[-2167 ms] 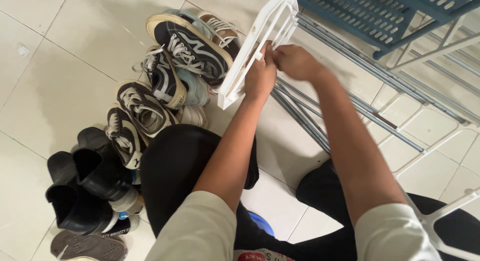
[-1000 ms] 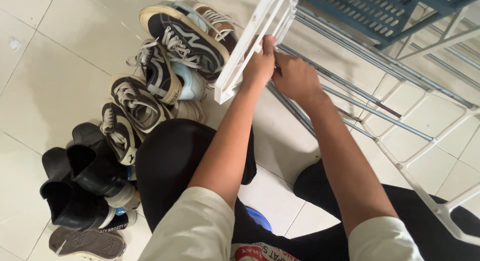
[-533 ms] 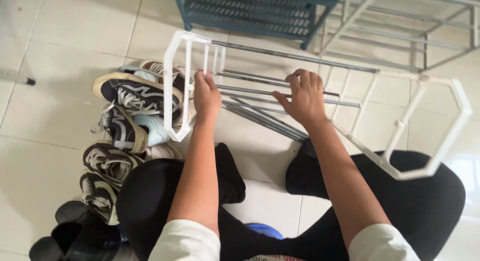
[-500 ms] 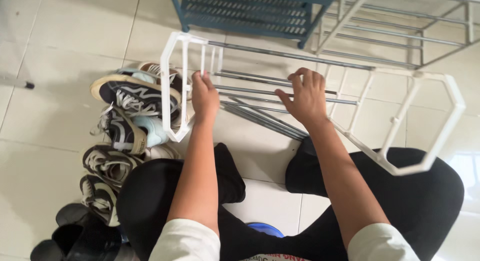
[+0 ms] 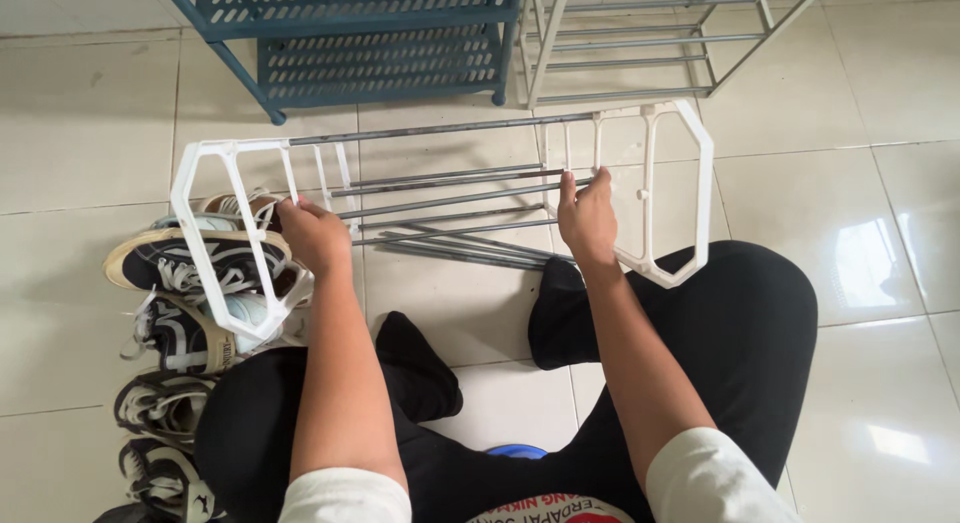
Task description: The person assembles a white plastic and metal shoe rack by inserting metal rods into plastic side frames. They repeatedly pick up rods, align them with the frame slots, and push them into place while sitting on the floor.
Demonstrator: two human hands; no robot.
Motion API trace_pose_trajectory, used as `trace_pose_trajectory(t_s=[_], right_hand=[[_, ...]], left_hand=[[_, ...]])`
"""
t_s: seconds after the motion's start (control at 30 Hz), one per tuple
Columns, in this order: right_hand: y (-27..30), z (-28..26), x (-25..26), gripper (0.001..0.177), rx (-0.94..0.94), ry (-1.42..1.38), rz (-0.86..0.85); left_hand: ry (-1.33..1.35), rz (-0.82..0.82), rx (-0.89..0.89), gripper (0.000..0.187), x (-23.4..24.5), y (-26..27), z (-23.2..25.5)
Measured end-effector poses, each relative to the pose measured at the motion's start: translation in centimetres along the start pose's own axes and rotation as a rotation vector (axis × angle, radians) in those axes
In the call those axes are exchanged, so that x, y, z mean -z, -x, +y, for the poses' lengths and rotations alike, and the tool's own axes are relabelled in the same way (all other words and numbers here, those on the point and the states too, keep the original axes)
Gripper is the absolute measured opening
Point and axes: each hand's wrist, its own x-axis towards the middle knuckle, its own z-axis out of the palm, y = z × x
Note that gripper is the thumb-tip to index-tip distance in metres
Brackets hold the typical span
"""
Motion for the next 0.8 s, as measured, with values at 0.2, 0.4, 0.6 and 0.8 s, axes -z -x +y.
trace_pose_trajectory(t_s=[0.2, 0.4, 0.6, 0.8], right_hand=[[-1.2, 0.5, -0.3, 0.044, -0.313, -0.087, -0.135], [-1.8, -0.2, -0.1, 0.042, -0.326, -0.050, -0.128], [-2.3, -0.9, -0.1, 0.042, -0.316, -0.087, -0.125], [-2.5, 0.2, -1.1, 0.040, -0.345, -0.242, -0.119]], left_hand=[[0.080, -0.075, -0.013, 0.026, -0.4, -0.2, -1.8], [0.243, -0.043, -0.014, 0.034, -2.2, -2.3, -4.7], [0.009, -0.021, -0.069, 0.028, -1.6, -1.8, -3.6], [-0.157, 0.082, -0.246, 0.088, -2.5, 4.2, 2.8]])
